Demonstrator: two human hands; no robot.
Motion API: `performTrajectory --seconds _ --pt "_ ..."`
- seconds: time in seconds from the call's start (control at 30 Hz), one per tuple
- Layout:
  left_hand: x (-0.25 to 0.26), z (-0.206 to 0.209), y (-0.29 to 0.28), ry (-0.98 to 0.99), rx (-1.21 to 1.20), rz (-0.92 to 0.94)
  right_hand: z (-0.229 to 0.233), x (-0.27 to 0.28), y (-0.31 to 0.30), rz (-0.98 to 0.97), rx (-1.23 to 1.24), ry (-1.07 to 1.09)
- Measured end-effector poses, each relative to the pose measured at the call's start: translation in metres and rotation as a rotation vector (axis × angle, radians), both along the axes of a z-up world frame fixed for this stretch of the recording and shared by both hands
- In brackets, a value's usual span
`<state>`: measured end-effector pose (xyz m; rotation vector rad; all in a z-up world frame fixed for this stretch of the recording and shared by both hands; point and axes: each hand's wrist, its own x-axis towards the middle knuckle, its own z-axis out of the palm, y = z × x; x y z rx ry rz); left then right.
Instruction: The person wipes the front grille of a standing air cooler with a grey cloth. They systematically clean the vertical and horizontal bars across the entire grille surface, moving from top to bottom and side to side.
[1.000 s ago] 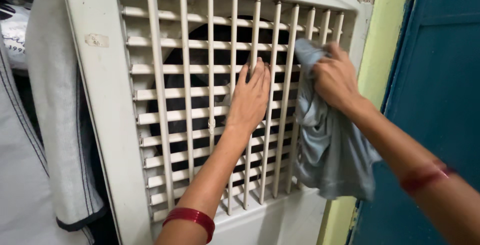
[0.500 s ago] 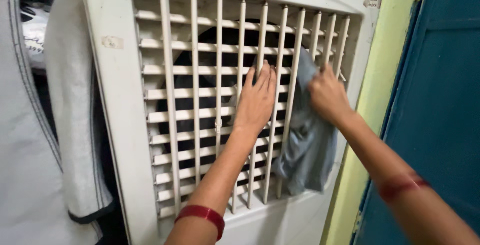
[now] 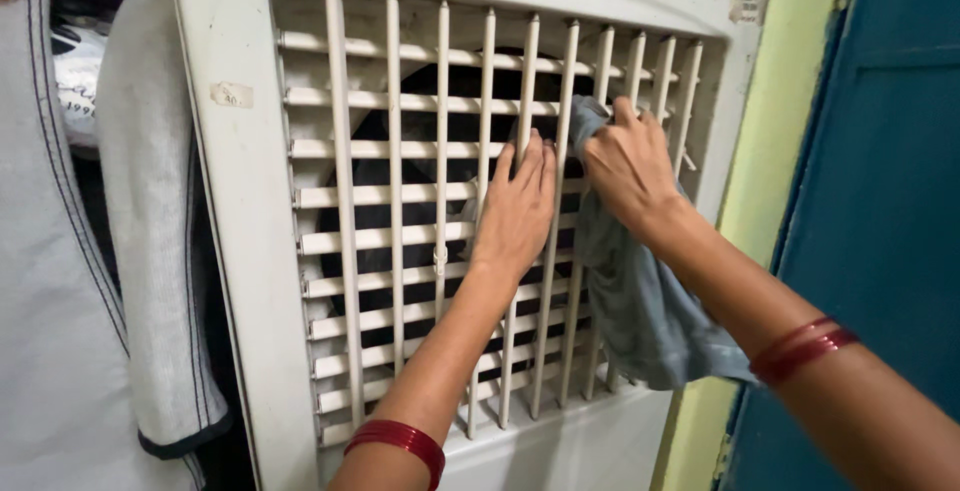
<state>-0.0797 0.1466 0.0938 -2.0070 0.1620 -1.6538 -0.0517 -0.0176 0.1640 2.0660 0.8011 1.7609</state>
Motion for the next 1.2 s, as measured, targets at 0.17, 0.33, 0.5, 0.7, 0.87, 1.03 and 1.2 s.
performTrajectory --seconds 0.17,0.33,0.5,0.7,0.87,1.03,1.2 --pt "0.006 -0.001 0.003 -0.037 -0.030 -0.178 0.004 0.017 -0.002 0.182 0.228 0.101" --pt "-0.004 0.000 0.003 -0.061 0.040 -0.031 0.030 0.024 -0.007 0.148 0.374 0.267" --pt "-0.003 -0.004 -0.002 -0.059 0.004 -0.053 0.010 0.037 -0.010 0.157 0.388 0.364" --pt "-0.007 -0.005 0.000 0.003 0.006 0.010 -0.147 0.030 -0.027 0.178 0.209 0.559" --pt "-0.019 -0.004 -0.006 0.082 0.014 0.116 -0.208 0.022 -0.036 0.144 -0.061 0.567" --pt "-0.039 -0.032 -0.013 0.133 -0.072 0.082 -0.157 0.003 -0.034 0.071 0.238 0.617" --pt "-0.051 -0.075 -0.022 0.215 -0.281 -0.165 -0.097 0.020 -0.020 0.104 0.149 0.325"
